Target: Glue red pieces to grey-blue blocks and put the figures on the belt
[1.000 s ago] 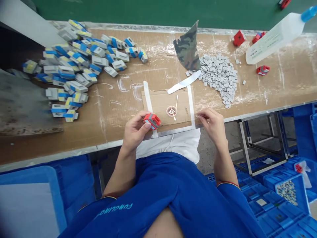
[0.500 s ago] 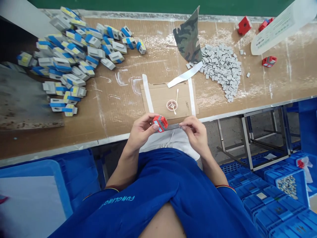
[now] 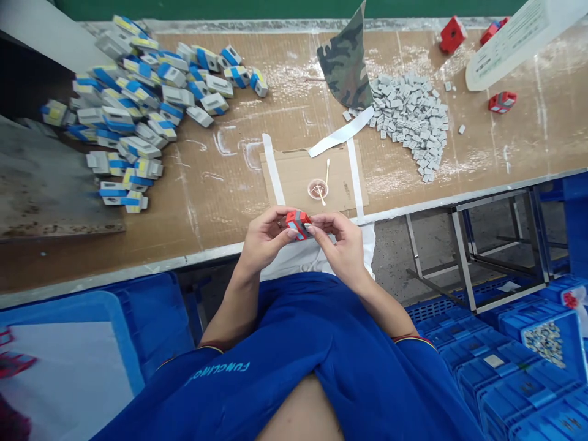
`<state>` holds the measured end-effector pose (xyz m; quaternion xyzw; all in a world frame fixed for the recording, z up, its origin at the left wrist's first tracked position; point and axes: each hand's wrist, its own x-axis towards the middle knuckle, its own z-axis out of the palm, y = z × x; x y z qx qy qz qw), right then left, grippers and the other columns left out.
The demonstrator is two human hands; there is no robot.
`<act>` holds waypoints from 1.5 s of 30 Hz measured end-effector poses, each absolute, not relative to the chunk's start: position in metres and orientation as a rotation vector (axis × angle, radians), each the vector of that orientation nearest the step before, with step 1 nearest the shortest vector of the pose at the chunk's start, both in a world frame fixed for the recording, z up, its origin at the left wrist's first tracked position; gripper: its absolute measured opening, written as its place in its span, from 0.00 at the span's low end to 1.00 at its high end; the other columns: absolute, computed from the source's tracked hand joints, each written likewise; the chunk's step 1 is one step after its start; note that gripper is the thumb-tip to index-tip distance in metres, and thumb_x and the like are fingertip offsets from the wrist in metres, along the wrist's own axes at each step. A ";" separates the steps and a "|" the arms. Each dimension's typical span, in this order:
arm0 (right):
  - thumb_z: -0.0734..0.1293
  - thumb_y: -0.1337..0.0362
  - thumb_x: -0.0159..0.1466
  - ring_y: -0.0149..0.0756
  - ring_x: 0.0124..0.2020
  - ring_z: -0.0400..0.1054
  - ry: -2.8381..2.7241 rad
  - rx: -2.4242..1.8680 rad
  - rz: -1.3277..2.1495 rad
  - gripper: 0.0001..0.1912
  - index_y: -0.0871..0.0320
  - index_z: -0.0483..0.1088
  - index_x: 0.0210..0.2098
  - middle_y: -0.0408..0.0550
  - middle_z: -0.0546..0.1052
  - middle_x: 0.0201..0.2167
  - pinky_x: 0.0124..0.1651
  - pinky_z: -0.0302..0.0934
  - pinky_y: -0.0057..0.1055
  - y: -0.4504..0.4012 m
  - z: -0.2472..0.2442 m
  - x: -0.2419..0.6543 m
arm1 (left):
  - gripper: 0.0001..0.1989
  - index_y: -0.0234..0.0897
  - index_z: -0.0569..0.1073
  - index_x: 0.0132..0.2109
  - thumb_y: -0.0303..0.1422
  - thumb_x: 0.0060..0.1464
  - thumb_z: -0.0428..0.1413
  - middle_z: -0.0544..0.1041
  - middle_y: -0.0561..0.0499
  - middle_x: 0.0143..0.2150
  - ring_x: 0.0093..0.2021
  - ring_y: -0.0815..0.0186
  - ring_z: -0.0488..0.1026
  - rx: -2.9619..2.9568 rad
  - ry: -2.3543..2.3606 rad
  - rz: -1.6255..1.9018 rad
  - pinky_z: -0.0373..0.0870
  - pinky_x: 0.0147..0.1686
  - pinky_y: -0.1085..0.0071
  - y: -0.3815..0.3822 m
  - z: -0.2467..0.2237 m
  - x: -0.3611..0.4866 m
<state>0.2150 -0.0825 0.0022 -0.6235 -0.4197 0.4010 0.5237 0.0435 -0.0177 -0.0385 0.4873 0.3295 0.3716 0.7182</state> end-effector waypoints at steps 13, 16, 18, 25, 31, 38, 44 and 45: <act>0.75 0.63 0.69 0.37 0.39 0.82 -1.224 -1.491 0.975 0.02 0.51 0.81 0.38 0.44 0.85 0.36 0.43 0.78 0.35 -0.075 0.012 0.225 | 0.20 0.38 0.80 0.51 0.41 0.56 0.73 0.86 0.44 0.46 0.45 0.58 0.86 1.088 0.736 0.851 0.85 0.44 0.65 -0.019 -0.041 0.044; 0.74 0.66 0.70 0.36 0.37 0.80 -1.279 -1.500 0.933 0.04 0.51 0.80 0.37 0.43 0.83 0.35 0.41 0.75 0.33 -0.074 0.013 0.225 | 0.20 0.38 0.80 0.50 0.41 0.56 0.73 0.86 0.44 0.47 0.45 0.58 0.86 1.105 0.756 0.858 0.85 0.44 0.65 -0.018 -0.043 0.043; 0.73 0.66 0.70 0.35 0.35 0.78 -1.330 -1.547 0.849 0.06 0.52 0.79 0.36 0.43 0.81 0.33 0.39 0.73 0.32 -0.074 0.014 0.223 | 0.20 0.38 0.81 0.50 0.42 0.55 0.74 0.86 0.44 0.47 0.44 0.59 0.86 1.113 0.758 0.860 0.84 0.43 0.66 -0.017 -0.043 0.043; 0.70 0.66 0.72 0.33 0.30 0.71 -1.434 -1.707 0.669 0.09 0.53 0.78 0.33 0.42 0.77 0.29 0.35 0.68 0.30 -0.077 0.020 0.210 | 0.18 0.38 0.82 0.52 0.37 0.56 0.73 0.86 0.45 0.48 0.46 0.59 0.87 1.168 0.690 0.940 0.84 0.43 0.69 -0.014 -0.050 0.043; 0.74 0.65 0.68 0.35 0.34 0.79 -1.223 -1.675 0.878 0.04 0.54 0.79 0.35 0.45 0.84 0.34 0.39 0.74 0.33 -0.072 0.018 0.212 | 0.17 0.41 0.83 0.53 0.35 0.57 0.73 0.87 0.47 0.47 0.45 0.62 0.86 1.211 0.656 1.033 0.83 0.44 0.72 -0.014 -0.052 0.045; 0.74 0.65 0.69 0.36 0.40 0.80 -1.085 -1.580 0.796 0.01 0.53 0.81 0.39 0.46 0.85 0.38 0.43 0.76 0.34 -0.079 0.008 0.201 | 0.18 0.39 0.83 0.51 0.38 0.56 0.74 0.87 0.47 0.45 0.43 0.63 0.86 1.161 0.706 1.038 0.83 0.42 0.72 -0.016 -0.049 0.046; 0.71 0.68 0.72 0.34 0.35 0.74 -1.334 -1.657 0.627 0.06 0.52 0.78 0.38 0.44 0.80 0.34 0.39 0.71 0.33 -0.078 0.016 0.202 | 0.21 0.40 0.83 0.54 0.37 0.55 0.74 0.86 0.47 0.48 0.45 0.63 0.86 1.142 0.679 1.055 0.83 0.44 0.72 -0.018 -0.054 0.047; 0.70 0.69 0.72 0.34 0.34 0.72 -1.359 -1.670 0.644 0.06 0.53 0.78 0.38 0.43 0.80 0.34 0.38 0.70 0.33 -0.077 0.018 0.203 | 0.21 0.40 0.83 0.54 0.37 0.55 0.74 0.86 0.47 0.48 0.45 0.63 0.86 1.146 0.684 1.053 0.83 0.45 0.71 -0.018 -0.054 0.047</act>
